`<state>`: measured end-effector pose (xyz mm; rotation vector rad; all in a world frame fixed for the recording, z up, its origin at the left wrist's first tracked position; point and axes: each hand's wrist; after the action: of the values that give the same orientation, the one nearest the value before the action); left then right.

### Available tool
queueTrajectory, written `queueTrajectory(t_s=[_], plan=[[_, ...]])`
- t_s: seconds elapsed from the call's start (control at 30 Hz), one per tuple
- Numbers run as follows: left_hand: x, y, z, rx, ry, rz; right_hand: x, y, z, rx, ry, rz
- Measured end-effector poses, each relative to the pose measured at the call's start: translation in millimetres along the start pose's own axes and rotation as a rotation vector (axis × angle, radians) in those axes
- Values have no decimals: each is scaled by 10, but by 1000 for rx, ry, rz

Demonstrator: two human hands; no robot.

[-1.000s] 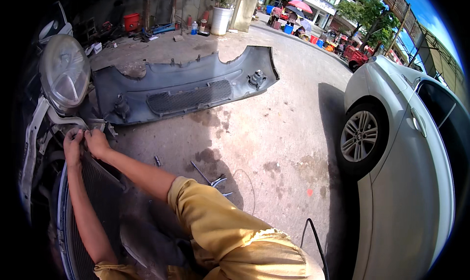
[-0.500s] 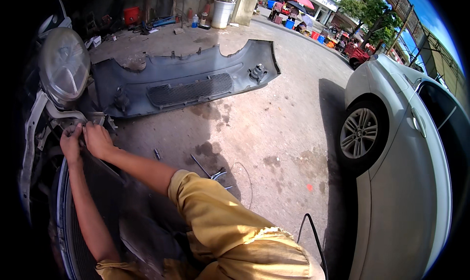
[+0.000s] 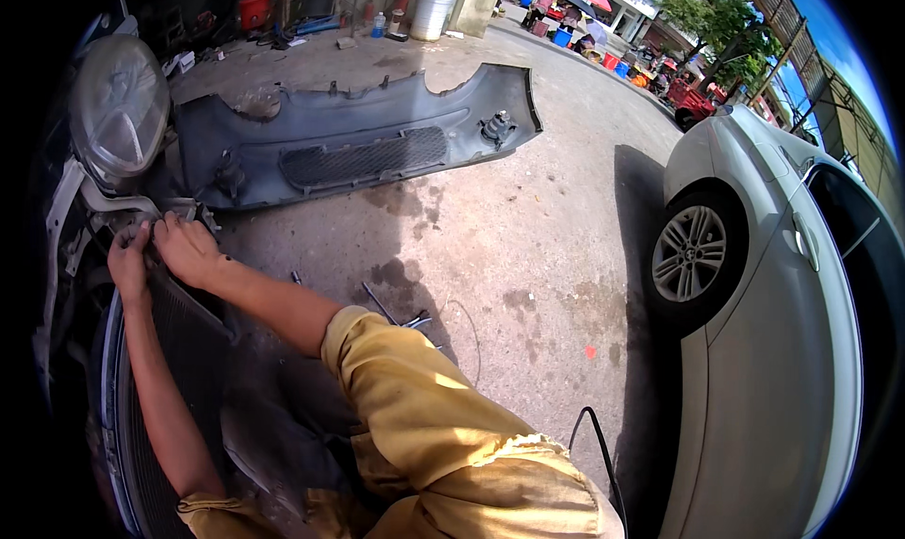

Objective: The person removes a car radiator by unscrewing bolts and detaching hoses, then installs a new radiator into the engine bay. They use a wrench and pliers to secure the new unit and reconnect the cooling system components.

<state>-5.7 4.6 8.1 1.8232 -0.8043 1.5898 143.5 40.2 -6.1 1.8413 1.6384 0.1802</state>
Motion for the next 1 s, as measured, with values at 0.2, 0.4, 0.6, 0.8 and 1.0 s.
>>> queueTrajectory(t_s=[0.2, 0.4, 0.6, 0.8, 1.0], plan=[[45, -30, 71, 26, -4, -15, 116, -191, -20, 161, -45, -232], [67, -5, 102, 24, 41, -39, -210, -456, -273, 369, -1121, -1338], [1, 12, -8, 12, 12, -32, 77, -412, -60, 122, -371, -189], [-9, 38, 12, 43, -6, -34, 64, -108, -48, -19, 113, 133], [29, 21, 65, 25, 2, -45, 63, -137, -1, 57, 60, 27]])
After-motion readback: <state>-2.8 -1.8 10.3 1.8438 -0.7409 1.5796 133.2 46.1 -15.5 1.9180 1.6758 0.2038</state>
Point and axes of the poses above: each hand's wrist, its own z-axis away from the middle knuckle, its own y-axis out of the back of the hand, x = y × z, and after that the axes turned 11 degrees about y, right-handed
